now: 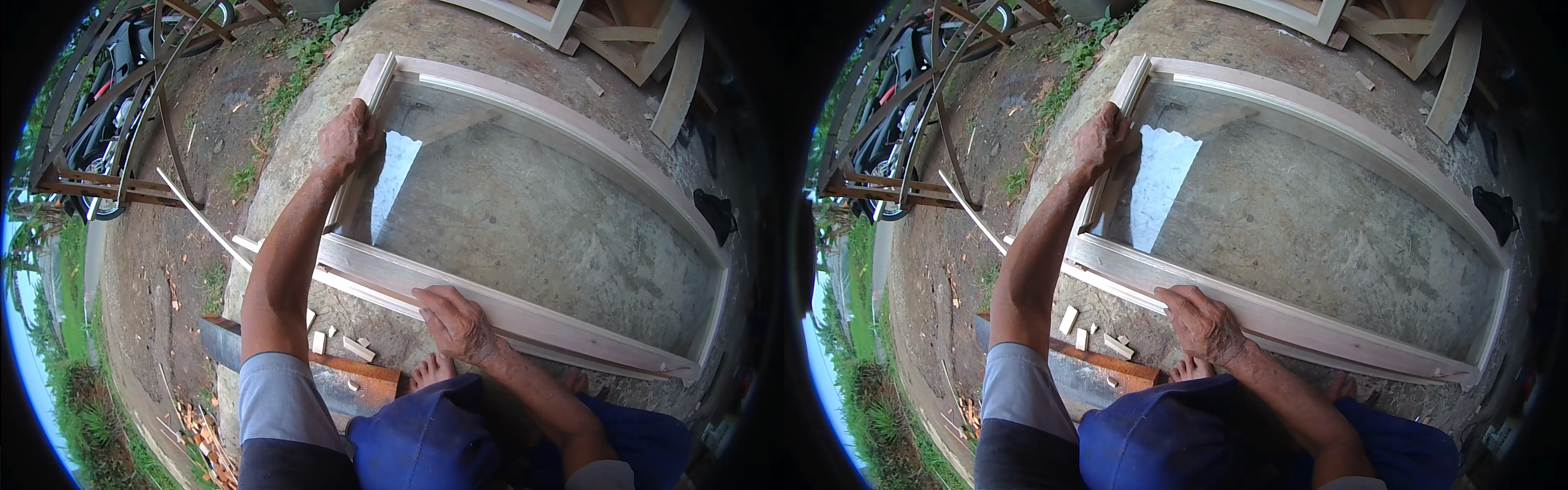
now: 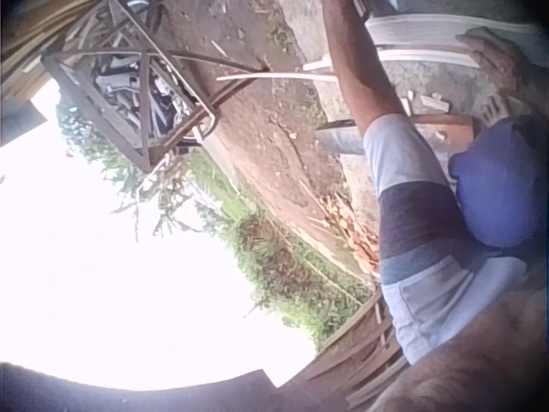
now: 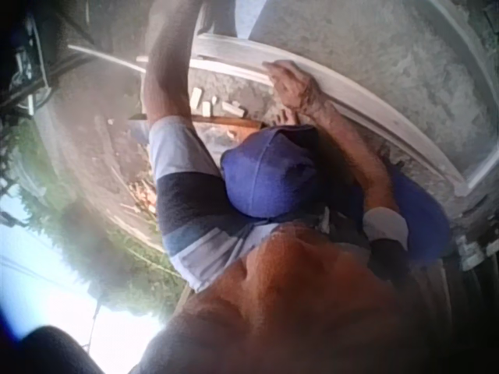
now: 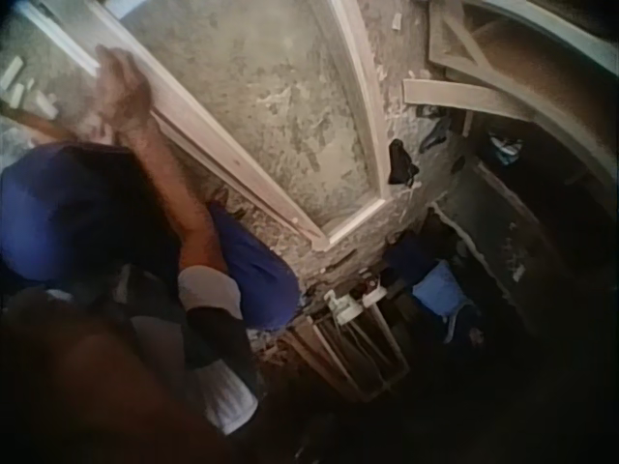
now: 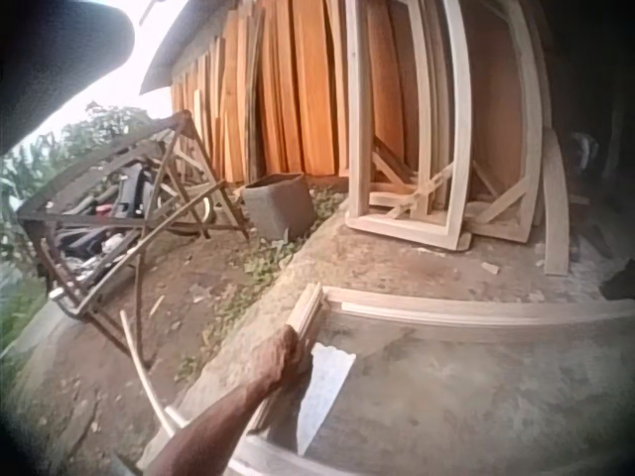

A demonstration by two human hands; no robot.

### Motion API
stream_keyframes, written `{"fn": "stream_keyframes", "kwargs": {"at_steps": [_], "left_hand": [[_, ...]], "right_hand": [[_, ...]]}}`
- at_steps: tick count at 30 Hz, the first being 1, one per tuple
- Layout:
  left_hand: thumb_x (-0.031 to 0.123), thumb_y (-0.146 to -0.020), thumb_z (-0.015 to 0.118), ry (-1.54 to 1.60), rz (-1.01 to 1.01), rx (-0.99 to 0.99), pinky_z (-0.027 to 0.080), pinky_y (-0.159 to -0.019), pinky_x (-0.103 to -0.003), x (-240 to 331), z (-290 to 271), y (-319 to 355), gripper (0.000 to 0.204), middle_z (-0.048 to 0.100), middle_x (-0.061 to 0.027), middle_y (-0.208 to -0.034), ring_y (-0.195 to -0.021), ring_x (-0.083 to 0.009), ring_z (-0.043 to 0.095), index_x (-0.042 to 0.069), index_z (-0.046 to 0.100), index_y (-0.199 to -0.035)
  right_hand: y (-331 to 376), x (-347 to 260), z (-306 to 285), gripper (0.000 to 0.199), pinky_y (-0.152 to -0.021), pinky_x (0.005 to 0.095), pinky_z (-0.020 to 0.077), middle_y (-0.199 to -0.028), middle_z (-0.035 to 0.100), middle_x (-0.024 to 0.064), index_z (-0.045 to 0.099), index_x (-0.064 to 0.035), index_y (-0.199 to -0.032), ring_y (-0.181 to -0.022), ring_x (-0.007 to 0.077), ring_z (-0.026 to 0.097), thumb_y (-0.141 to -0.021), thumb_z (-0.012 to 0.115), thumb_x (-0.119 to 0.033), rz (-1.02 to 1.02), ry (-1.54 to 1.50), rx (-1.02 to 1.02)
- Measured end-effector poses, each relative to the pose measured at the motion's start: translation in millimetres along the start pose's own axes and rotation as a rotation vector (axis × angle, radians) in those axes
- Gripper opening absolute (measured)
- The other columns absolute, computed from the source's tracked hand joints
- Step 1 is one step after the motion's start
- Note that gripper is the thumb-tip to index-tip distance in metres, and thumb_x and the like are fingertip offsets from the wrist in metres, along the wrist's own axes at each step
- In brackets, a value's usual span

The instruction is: The person assembles a wooden window frame by hammering nails into the frame to secure the glass pane. The person uses a hammer to drive nails along the edges of the frame, ensuring the glass is held in place.

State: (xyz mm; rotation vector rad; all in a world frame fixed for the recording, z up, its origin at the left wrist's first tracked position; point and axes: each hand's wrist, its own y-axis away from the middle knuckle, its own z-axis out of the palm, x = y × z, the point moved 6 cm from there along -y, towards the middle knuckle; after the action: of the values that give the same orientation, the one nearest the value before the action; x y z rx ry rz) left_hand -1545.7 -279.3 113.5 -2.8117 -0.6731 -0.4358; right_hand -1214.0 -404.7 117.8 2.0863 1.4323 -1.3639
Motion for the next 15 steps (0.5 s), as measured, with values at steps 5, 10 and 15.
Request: {"fn": "stream_keyframes", "kwargs": {"at_steps": [5, 10, 15], "left_hand": [[0.037, -0.095, 0.061, -0.011, -0.022, -0.005, 0.052, -0.08, -0.054, -15.0, 4.9, 15.3, 0.031, 0.069, -0.0197, -0.1, -0.094, -0.0435, 0.069, 0.007, 0.056, -0.103], [0.037, -0.093, 0.063, 0.011, 0.073, 0.059, 0.052, -0.079, -0.055, -1.4, 13.0, 1.1, 0.03, 0.069, -0.0193, -0.098, -0.09, -0.0435, 0.069, 0.008, 0.056, -0.099], [0.03, -0.091, 0.066, 0.088, 0.044, 0.054, 0.052, -0.075, -0.055, 7.8, 16.2, -12.4, 0.025, 0.069, -0.0197, -0.095, -0.087, -0.045, 0.068, 0.008, 0.055, -0.096]], "right_hand": [[-4.4, 9.4, 8.1, 0.045, -0.078, 0.0392, 0.0605, -0.111, 0.065, 0.0119, 0.062, -0.0056, -0.134, -0.092, 0.0294, 0.07, -0.089, 0.067, -0.002, 0.036, -0.051, -0.001], [-14.2, 19.7, 3.8, 0.046, -0.077, 0.0386, 0.0612, -0.111, 0.065, 0.0121, 0.062, -0.0058, -0.134, -0.091, 0.0295, 0.071, -0.089, 0.068, -0.001, 0.039, -0.043, 0.015], [-22.6, 23.1, -18.5, 0.045, -0.077, 0.0381, 0.0621, -0.11, 0.066, 0.0127, 0.062, -0.0049, -0.133, -0.091, 0.0292, 0.071, -0.089, 0.067, 0.0, 0.037, -0.097, 0.037]]}}
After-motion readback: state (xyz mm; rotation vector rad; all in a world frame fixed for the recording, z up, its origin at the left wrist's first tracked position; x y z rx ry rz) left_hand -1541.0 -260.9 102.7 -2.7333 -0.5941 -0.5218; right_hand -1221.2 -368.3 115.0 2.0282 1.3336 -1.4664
